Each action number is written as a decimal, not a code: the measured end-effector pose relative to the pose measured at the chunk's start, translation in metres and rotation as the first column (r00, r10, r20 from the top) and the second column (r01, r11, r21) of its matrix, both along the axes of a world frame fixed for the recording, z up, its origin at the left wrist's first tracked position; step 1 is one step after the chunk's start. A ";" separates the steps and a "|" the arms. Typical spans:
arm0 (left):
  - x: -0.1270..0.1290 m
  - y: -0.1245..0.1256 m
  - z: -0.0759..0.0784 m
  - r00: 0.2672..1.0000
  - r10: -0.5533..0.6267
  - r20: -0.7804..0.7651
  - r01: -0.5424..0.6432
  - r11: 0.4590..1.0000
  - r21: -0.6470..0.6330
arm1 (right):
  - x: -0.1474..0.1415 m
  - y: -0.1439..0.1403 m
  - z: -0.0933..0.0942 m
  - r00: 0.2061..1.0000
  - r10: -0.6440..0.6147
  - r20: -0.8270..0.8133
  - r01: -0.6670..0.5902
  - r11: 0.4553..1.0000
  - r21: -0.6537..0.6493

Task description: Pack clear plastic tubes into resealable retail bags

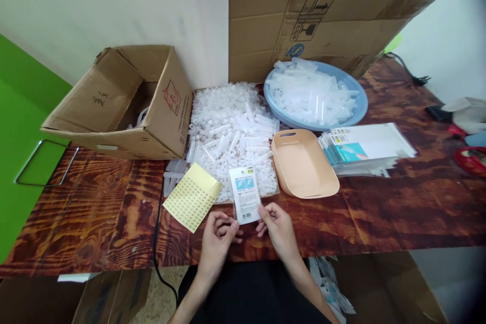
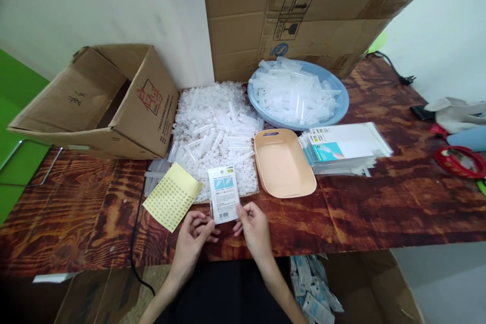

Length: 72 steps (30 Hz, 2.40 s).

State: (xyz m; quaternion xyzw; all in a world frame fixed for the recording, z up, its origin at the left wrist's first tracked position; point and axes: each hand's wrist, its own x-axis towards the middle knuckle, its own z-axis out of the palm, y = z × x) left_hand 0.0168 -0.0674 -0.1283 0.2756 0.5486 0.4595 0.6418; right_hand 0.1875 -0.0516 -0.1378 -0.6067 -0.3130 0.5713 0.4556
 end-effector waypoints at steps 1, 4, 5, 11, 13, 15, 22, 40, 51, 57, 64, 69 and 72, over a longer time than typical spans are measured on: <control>0.001 0.002 0.000 1.000 -0.010 0.015 0.010 1.000 -0.009 | 0.001 0.001 -0.001 1.000 0.002 -0.009 -0.002 1.000 0.003; 0.003 0.009 0.003 0.997 -0.073 0.030 0.074 0.997 -0.022 | 0.003 0.002 -0.002 1.000 0.008 -0.026 -0.008 1.000 0.012; 0.005 0.011 0.005 0.996 -0.084 0.026 0.084 0.996 -0.021 | 0.003 0.002 -0.002 1.000 0.011 -0.028 -0.011 1.000 0.016; 0.009 0.022 0.013 0.997 -0.033 0.073 0.039 0.996 -0.083 | 0.002 0.000 -0.001 0.999 -0.004 -0.042 0.006 0.999 0.038; 0.008 0.023 0.014 0.992 -0.029 0.124 0.042 0.993 -0.108 | 0.003 -0.001 -0.001 0.999 -0.004 -0.050 0.006 0.999 0.041; 0.007 0.023 0.014 0.989 -0.025 0.144 0.041 0.993 -0.112 | 0.004 -0.002 -0.002 0.998 -0.005 -0.064 0.008 0.999 0.050; 0.008 0.020 0.013 0.983 -0.027 0.183 0.047 0.994 -0.103 | 0.005 -0.008 -0.009 0.992 -0.056 -0.115 0.066 0.995 0.080; -0.006 0.023 0.023 0.974 -0.160 -0.160 0.170 0.984 0.050 | 0.005 0.002 0.015 1.000 -0.004 0.003 0.004 0.986 0.165; -0.006 0.022 0.026 0.967 -0.177 -0.183 0.200 0.972 0.120 | -0.009 0.018 0.032 0.986 0.161 -0.054 -0.151 0.976 0.158; -0.015 0.020 0.026 0.979 -0.179 -0.097 0.191 0.973 0.129 | -0.004 0.015 0.041 0.937 0.164 -0.308 -0.125 0.982 0.141; -0.020 0.025 0.029 0.971 -0.213 -0.104 0.226 0.966 0.128 | 0.029 0.026 0.049 0.925 0.068 -0.373 -0.014 0.989 0.146; 0.010 0.024 0.052 0.833 -0.478 -0.277 0.539 0.815 0.214 | 0.058 0.012 0.066 0.970 0.139 -0.201 -0.116 0.986 0.120; 0.024 0.020 0.061 0.703 -0.594 -0.391 0.711 0.614 0.344 | 0.103 -0.032 0.091 0.979 0.157 0.129 -0.164 0.985 0.046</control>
